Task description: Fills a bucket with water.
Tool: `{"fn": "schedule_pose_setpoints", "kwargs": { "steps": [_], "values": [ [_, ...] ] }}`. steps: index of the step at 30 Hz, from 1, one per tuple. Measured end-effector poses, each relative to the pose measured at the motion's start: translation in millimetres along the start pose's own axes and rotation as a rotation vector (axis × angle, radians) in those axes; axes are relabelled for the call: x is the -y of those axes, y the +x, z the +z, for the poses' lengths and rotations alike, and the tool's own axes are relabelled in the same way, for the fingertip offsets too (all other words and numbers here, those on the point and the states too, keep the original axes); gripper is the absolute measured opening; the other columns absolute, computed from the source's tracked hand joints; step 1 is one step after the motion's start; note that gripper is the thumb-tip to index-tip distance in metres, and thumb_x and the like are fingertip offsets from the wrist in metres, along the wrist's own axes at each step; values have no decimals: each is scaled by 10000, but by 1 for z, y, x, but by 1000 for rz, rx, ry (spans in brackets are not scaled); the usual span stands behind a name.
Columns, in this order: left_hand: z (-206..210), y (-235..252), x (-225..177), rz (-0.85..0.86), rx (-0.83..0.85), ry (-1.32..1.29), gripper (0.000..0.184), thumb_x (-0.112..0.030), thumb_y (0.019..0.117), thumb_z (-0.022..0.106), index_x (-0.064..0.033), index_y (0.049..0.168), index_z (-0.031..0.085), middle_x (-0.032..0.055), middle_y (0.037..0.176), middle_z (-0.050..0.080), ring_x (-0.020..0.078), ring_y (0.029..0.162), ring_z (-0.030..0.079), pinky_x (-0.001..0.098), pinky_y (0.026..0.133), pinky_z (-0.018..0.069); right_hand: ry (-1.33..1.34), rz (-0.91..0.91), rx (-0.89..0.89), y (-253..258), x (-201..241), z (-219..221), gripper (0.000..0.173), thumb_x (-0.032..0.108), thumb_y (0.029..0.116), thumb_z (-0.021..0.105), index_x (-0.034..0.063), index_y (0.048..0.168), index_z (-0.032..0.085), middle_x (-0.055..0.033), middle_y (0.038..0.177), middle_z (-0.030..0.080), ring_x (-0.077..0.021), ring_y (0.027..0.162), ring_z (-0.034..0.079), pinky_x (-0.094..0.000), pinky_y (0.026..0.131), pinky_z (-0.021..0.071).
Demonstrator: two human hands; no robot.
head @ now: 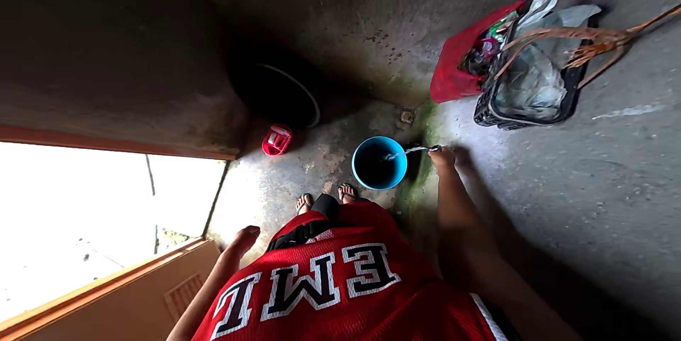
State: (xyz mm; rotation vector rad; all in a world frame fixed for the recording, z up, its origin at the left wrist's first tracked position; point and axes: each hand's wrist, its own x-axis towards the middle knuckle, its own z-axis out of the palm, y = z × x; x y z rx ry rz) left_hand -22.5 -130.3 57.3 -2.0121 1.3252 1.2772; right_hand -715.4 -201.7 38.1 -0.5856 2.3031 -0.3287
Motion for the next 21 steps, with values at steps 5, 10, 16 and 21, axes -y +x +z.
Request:
{"fn": "schedule_pose_setpoints", "kwargs": {
  "steps": [5, 10, 16, 21],
  "values": [
    [10, -8, -14, -26, 2, -75, 375, -252, 1083, 517, -19, 1353, 633, 240, 1361, 634, 384, 1323, 572, 591, 1129, 409, -77, -34, 75, 9, 0, -8, 463, 189, 961, 687, -39, 1353, 591, -325, 1354, 587, -483, 1309, 538, -684, 1062, 429],
    [25, -13, -31, 2, 39, -98, 370, -221, 1098, 500, 5, 1368, 613, 248, 1386, 617, 387, 1346, 556, 578, 1156, 383, -169, -83, 83, 5, 2, -14, 513, 112, 958, 647, -31, 1434, 518, -348, 1363, 570, -502, 1313, 532, -696, 1064, 420],
    [37, -13, -32, -16, 39, -107, 374, -237, 1092, 505, -16, 1373, 614, 242, 1384, 619, 385, 1338, 559, 588, 1143, 393, -285, -150, 69, -1, 2, -18, 562, 97, 975, 597, 10, 1514, 460, -326, 1378, 579, -483, 1322, 539, -670, 1083, 418],
    [41, -9, -24, -36, 23, -129, 375, -250, 1089, 506, -24, 1365, 622, 231, 1367, 634, 377, 1321, 576, 587, 1132, 408, -284, -144, 104, -1, 3, -21, 616, 96, 983, 606, 8, 1555, 397, -332, 1390, 568, -492, 1322, 536, -679, 1087, 408]
  ]
}}
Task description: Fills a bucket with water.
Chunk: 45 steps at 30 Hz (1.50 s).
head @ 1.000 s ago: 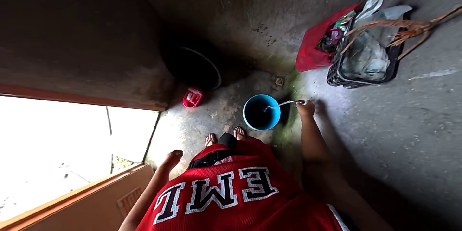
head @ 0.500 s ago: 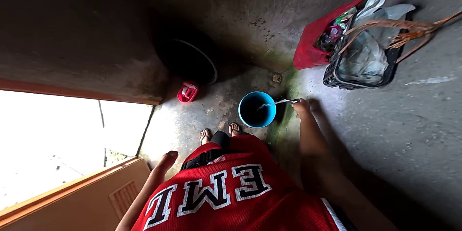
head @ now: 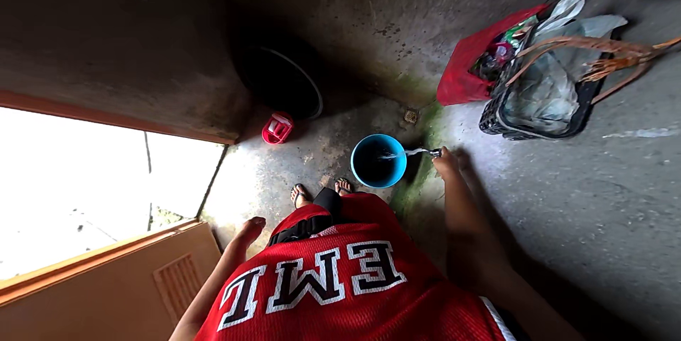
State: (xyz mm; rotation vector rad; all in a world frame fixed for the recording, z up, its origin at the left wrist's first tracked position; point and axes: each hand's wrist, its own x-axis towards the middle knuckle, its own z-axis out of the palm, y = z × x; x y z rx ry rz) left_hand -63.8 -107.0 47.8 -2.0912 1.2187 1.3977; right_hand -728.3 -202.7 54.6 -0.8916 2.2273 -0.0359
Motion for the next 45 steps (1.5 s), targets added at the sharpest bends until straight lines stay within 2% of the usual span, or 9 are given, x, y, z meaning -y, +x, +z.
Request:
{"fn": "schedule_pose_setpoints", "kwargs": {
  "steps": [3, 5, 7, 9, 13, 17, 21, 29, 45],
  "values": [
    [1, -7, -4, 13, 1, 6, 375, -251, 1088, 507, -18, 1356, 628, 236, 1366, 632, 384, 1321, 573, 589, 1133, 406, -109, -15, 47, 1, 2, -5, 630, 153, 990, 624, 2, 1553, 385, -330, 1362, 588, -490, 1293, 562, -677, 1065, 427],
    [1, -10, -8, 24, 7, -5, 380, -242, 1090, 505, 0, 1357, 625, 247, 1380, 621, 389, 1338, 562, 582, 1144, 401, -180, -59, 95, 2, 2, -7, 748, 185, 980, 675, -11, 1590, 288, -348, 1376, 568, -502, 1295, 556, -677, 1069, 427],
    [4, -8, -5, 22, 14, -22, 377, -234, 1089, 505, 4, 1359, 620, 255, 1379, 617, 393, 1336, 559, 580, 1142, 400, -234, -124, 135, 1, -2, -8, 993, 180, 896, 800, 23, 1636, 157, -349, 1443, 511, -515, 1317, 531, -688, 1082, 412],
    [7, -6, -1, 17, 17, -11, 379, -246, 1088, 502, -11, 1360, 623, 245, 1377, 622, 387, 1332, 565, 587, 1138, 404, -312, -155, 138, -2, -2, -9, 1102, 113, 825, 849, 58, 1650, 120, -333, 1492, 469, -522, 1308, 534, -703, 1059, 425],
    [10, -10, -2, -8, 34, 21, 387, -268, 1092, 498, -29, 1369, 624, 229, 1388, 623, 377, 1340, 563, 593, 1141, 399, -441, -118, 77, -10, 9, -10, 831, 59, 912, 693, 70, 1624, 264, -312, 1384, 584, -516, 1245, 589, -708, 1008, 457],
    [15, -4, 6, -3, 21, 27, 394, -303, 1087, 502, -42, 1347, 643, 213, 1364, 642, 372, 1321, 578, 604, 1127, 415, -447, -103, 97, 0, 13, -10, 727, 136, 919, 753, -9, 1532, 391, -356, 1285, 619, -532, 1221, 599, -705, 1002, 465],
    [14, -4, 8, 0, 17, -10, 398, -288, 1089, 483, -37, 1362, 627, 225, 1372, 631, 383, 1325, 571, 605, 1128, 413, -487, -114, 96, 9, 9, -5, 697, 105, 899, 753, -38, 1496, 424, -365, 1272, 618, -536, 1203, 604, -708, 978, 477],
    [27, -3, 17, 6, 30, -27, 395, -281, 1084, 489, -33, 1358, 632, 234, 1367, 631, 395, 1328, 566, 605, 1126, 412, -607, -19, 144, -14, 37, -6, 662, 49, 892, 720, -112, 1453, 407, -344, 1343, 584, -475, 1281, 578, -638, 1037, 470],
    [34, -14, 35, -29, 33, -43, 398, -291, 1082, 490, -31, 1342, 645, 235, 1358, 637, 395, 1316, 577, 619, 1116, 415, -654, 29, 138, -20, 42, 0, 744, 83, 898, 685, -102, 1516, 315, -324, 1396, 558, -444, 1326, 554, -608, 1064, 461]
  ]
}}
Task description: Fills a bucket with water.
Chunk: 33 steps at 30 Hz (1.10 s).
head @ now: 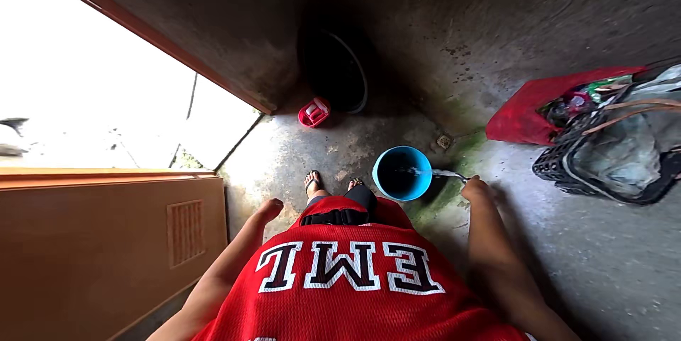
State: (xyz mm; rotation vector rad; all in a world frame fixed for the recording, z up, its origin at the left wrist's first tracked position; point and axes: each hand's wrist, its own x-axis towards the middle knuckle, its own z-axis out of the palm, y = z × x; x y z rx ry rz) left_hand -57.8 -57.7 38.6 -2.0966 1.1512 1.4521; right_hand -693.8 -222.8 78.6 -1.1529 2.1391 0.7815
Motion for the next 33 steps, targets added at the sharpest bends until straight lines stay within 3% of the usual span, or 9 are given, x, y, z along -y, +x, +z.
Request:
{"fn": "schedule_pose_setpoints", "kwargs": {
  "steps": [10, 33],
  "values": [
    [-5, 8, -6, 22, -8, 20, 400, -288, 1083, 489, -34, 1357, 629, 238, 1359, 633, 402, 1312, 576, 620, 1114, 416, 53, -34, -15, 2, -8, -1, 713, 82, 881, 725, -79, 1488, 388, -324, 1387, 567, -457, 1321, 555, -632, 1060, 458],
    [16, 17, 2, 41, 10, 39, 383, -280, 1083, 493, -34, 1333, 647, 225, 1349, 644, 385, 1309, 584, 614, 1113, 423, 136, -35, -43, 9, -12, 6, 703, 55, 865, 730, -78, 1472, 402, -355, 1310, 600, -506, 1245, 593, -669, 1001, 487]
  ]
}}
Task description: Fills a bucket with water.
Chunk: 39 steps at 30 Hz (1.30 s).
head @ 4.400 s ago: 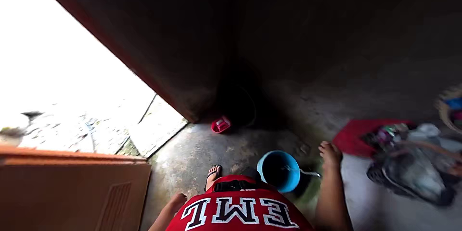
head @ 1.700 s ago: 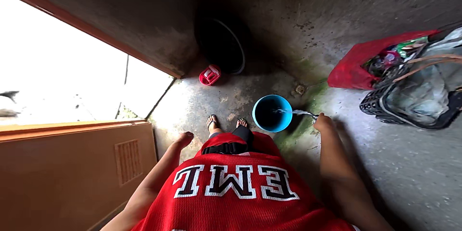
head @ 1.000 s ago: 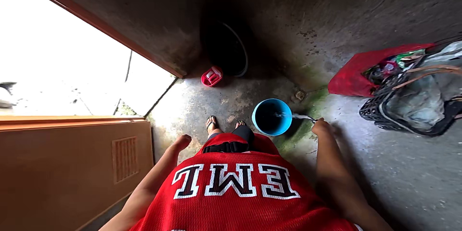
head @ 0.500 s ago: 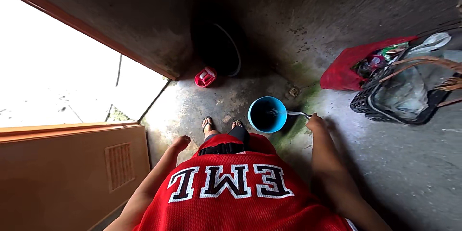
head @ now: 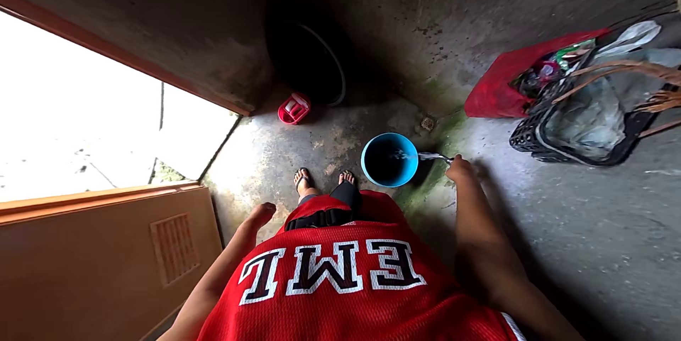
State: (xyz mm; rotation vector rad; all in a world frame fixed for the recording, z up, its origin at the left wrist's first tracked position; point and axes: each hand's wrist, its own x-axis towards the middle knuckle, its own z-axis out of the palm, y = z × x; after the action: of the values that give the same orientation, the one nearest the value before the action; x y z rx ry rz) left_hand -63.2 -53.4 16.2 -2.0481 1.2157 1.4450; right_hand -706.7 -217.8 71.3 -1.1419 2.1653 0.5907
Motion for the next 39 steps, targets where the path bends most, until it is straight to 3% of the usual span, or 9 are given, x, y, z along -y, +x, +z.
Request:
{"fn": "schedule_pose_setpoints", "kwargs": {
  "steps": [39],
  "values": [
    [-25, -2, -33, -13, 14, -12, 392, -260, 1089, 483, -17, 1366, 616, 240, 1370, 624, 389, 1321, 571, 594, 1123, 414, -20, 30, -7, -1, 7, -2, 727, 46, 855, 722, -84, 1480, 375, -365, 1298, 596, -505, 1243, 593, -662, 993, 491]
  ]
}}
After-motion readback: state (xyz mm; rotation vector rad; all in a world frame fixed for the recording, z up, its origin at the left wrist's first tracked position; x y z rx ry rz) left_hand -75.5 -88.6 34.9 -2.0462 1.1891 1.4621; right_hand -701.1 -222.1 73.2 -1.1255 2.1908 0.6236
